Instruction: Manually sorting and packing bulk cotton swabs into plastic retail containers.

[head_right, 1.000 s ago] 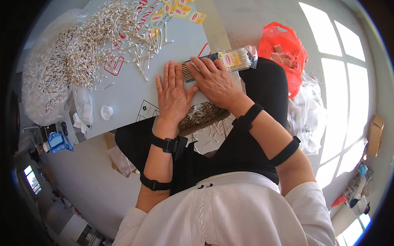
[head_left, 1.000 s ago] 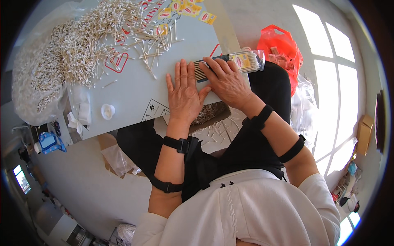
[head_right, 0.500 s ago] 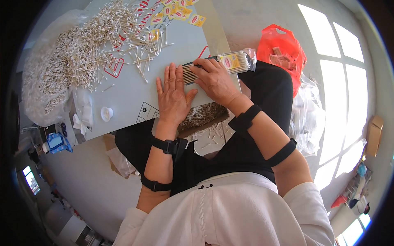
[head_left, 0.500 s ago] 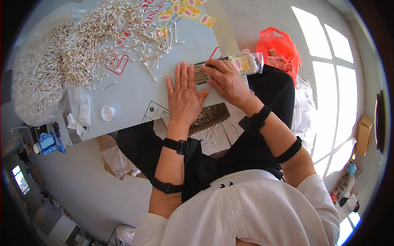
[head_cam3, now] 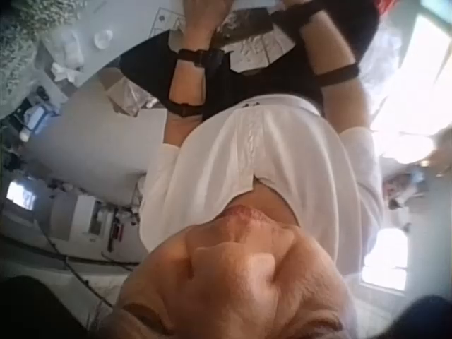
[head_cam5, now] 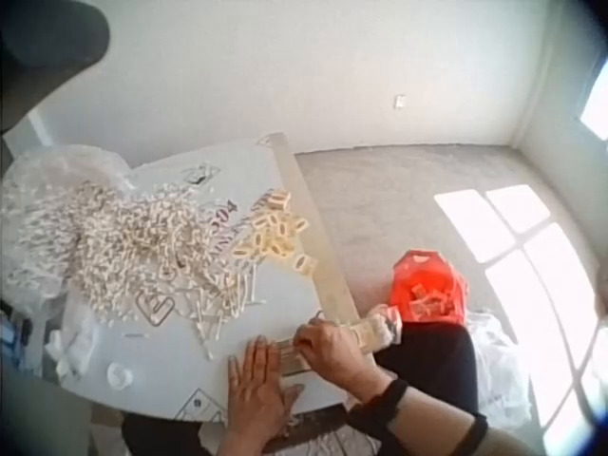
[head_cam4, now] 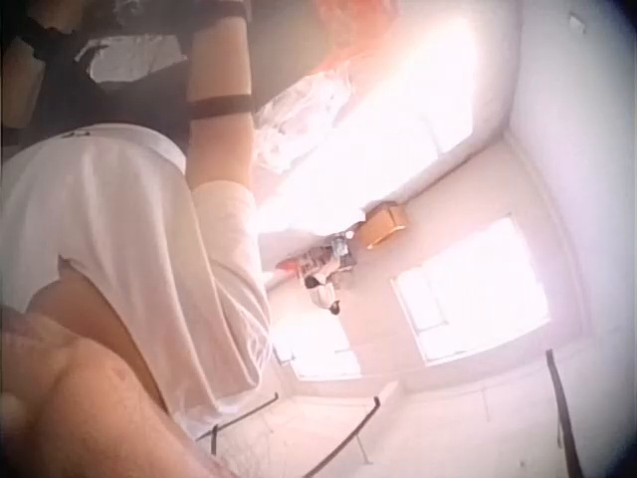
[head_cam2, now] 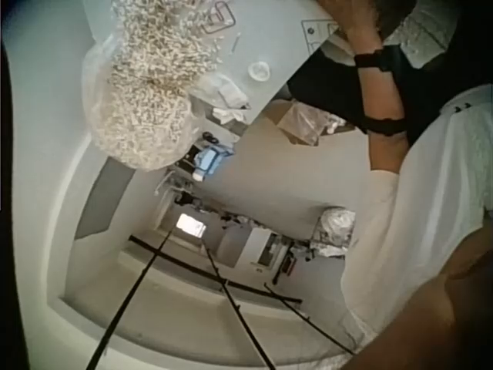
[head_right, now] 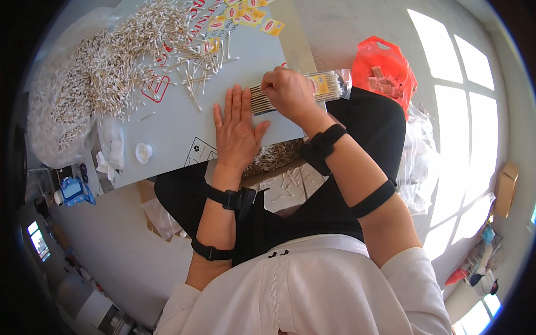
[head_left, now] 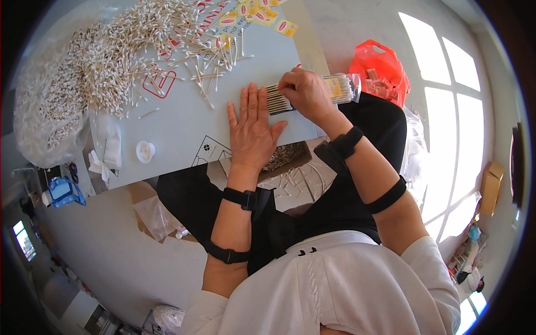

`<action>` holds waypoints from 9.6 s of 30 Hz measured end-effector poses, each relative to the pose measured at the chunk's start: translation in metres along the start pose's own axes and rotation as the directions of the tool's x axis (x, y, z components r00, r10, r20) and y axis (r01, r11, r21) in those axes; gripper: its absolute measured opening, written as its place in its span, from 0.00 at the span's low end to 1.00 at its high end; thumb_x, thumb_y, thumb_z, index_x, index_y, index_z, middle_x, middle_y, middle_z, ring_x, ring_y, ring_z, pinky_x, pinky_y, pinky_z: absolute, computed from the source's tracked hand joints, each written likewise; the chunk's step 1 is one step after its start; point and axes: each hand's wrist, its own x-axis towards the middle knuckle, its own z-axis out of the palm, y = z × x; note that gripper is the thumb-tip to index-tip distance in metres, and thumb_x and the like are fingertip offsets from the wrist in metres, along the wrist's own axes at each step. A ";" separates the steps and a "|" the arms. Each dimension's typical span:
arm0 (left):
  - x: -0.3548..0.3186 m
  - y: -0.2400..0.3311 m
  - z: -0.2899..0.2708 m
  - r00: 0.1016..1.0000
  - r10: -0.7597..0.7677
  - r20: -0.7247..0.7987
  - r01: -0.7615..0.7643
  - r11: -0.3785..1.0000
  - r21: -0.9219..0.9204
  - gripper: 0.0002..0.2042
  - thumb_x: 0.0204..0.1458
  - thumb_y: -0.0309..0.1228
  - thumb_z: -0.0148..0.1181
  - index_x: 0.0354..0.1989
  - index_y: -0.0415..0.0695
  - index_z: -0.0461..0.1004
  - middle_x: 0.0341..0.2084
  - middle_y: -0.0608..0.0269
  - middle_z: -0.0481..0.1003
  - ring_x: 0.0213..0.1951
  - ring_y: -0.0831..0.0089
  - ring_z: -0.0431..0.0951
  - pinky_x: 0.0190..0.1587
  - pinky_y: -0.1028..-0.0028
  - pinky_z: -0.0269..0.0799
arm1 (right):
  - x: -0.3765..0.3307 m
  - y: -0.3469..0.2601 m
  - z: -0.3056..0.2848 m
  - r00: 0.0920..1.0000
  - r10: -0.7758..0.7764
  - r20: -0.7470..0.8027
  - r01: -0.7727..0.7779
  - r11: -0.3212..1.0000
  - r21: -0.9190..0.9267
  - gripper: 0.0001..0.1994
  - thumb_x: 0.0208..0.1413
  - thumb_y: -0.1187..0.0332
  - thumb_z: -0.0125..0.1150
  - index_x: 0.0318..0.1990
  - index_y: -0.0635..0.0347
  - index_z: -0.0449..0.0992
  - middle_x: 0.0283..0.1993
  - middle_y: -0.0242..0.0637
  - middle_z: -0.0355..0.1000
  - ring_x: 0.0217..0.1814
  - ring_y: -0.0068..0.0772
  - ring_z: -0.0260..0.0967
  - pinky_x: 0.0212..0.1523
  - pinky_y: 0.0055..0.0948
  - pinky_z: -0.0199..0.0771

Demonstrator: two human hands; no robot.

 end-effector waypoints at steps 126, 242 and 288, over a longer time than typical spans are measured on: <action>0.039 0.011 0.008 0.843 -0.360 -0.400 -0.121 0.597 -0.793 0.12 0.61 0.24 0.54 0.52 0.40 0.72 0.50 0.58 0.75 0.51 0.66 0.73 0.52 0.69 0.69 | -0.043 0.053 -0.054 0.870 0.046 -0.492 -0.029 0.999 0.042 0.17 0.57 0.67 0.63 0.53 0.63 0.73 0.59 0.44 0.68 0.62 0.47 0.65 0.59 0.40 0.67; 0.068 -0.050 -0.036 0.997 0.068 0.028 -0.064 0.990 -0.123 0.05 0.42 0.22 0.65 0.28 0.45 0.77 0.34 0.63 0.72 0.43 0.59 0.70 0.45 0.60 0.67 | -0.022 -0.016 0.032 0.941 -0.276 -0.198 0.292 0.955 0.055 0.07 0.41 0.76 0.65 0.30 0.57 0.74 0.33 0.36 0.72 0.40 0.43 0.69 0.42 0.36 0.72; 0.032 -0.006 0.008 0.829 -0.482 -0.282 -0.100 0.369 -0.924 0.21 0.68 0.37 0.44 0.61 0.33 0.65 0.59 0.48 0.67 0.62 0.63 0.67 0.67 0.63 0.58 | -0.026 -0.032 0.056 0.963 0.109 -0.248 0.109 0.684 0.721 0.16 0.68 0.72 0.49 0.60 0.66 0.68 0.66 0.46 0.63 0.69 0.39 0.60 0.67 0.30 0.59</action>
